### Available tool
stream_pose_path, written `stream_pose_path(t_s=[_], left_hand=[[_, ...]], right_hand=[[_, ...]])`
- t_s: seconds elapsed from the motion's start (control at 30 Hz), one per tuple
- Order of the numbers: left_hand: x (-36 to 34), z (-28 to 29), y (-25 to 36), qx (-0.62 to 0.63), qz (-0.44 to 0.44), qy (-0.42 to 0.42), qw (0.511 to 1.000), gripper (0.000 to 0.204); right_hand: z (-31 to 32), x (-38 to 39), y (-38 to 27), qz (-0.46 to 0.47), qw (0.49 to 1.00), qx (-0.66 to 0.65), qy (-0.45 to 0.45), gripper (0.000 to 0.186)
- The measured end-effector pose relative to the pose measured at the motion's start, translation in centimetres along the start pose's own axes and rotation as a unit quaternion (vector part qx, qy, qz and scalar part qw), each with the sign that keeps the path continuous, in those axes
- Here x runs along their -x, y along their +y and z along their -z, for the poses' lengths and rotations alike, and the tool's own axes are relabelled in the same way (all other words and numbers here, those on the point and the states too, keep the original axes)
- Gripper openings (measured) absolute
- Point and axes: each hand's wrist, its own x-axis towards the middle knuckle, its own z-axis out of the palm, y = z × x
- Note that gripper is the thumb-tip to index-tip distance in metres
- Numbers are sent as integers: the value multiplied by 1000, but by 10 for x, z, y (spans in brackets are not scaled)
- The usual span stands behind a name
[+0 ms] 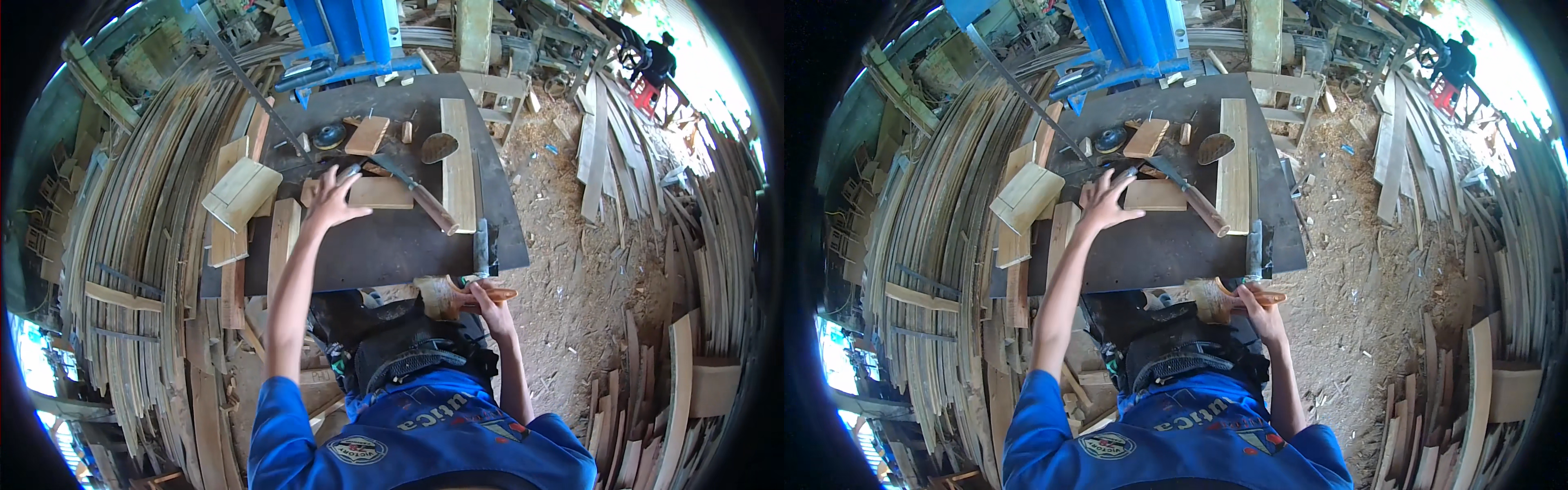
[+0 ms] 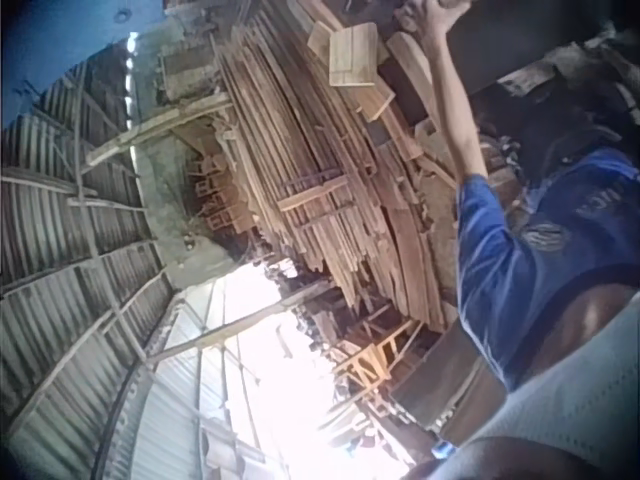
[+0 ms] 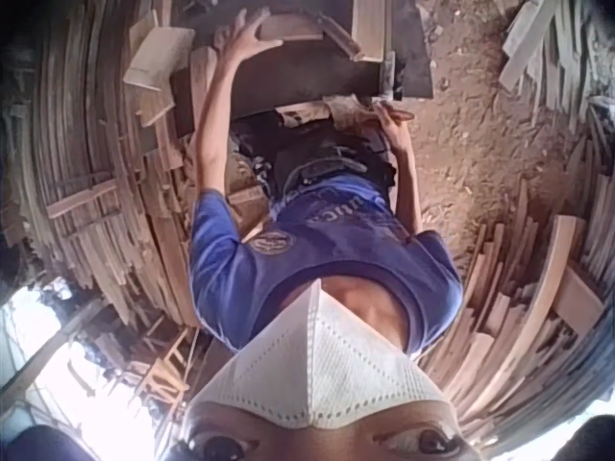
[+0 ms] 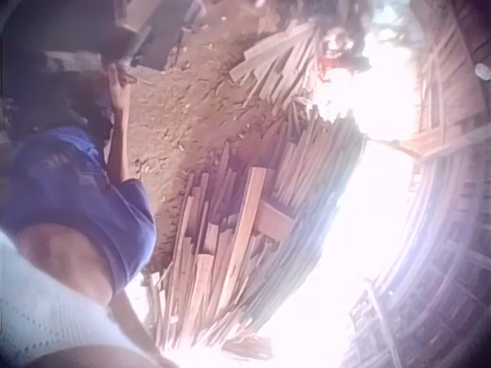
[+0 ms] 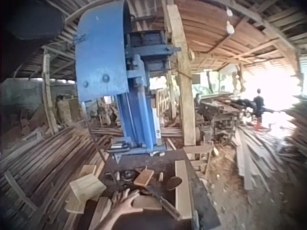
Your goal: The person brushes a small wooden block with a brush, then uses a hand saw to cut the block on a workbench. After cutting, the person brushes the block again to remove sawdust. The workbench is cluttered with wood pieces and tools.
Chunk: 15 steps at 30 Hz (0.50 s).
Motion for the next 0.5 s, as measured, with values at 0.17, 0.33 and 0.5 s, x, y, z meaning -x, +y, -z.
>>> stream_pose_path(t_s=[0.17, 0.33, 0.5], left_hand=[[-30, -12, 7, 13, 40, -106, 994, 98], [-13, -3, 25, 24, 84, -130, 988, 100], [18, 32, 12, 35, 139, -151, 978, 99]], right_hand=[[-15, 4, -13, 5, 999, 9, -34, 25], [-14, 1, -7, -16, 999, -16, -39, 24], [-21, 5, -16, -11, 999, 14, -47, 23]])
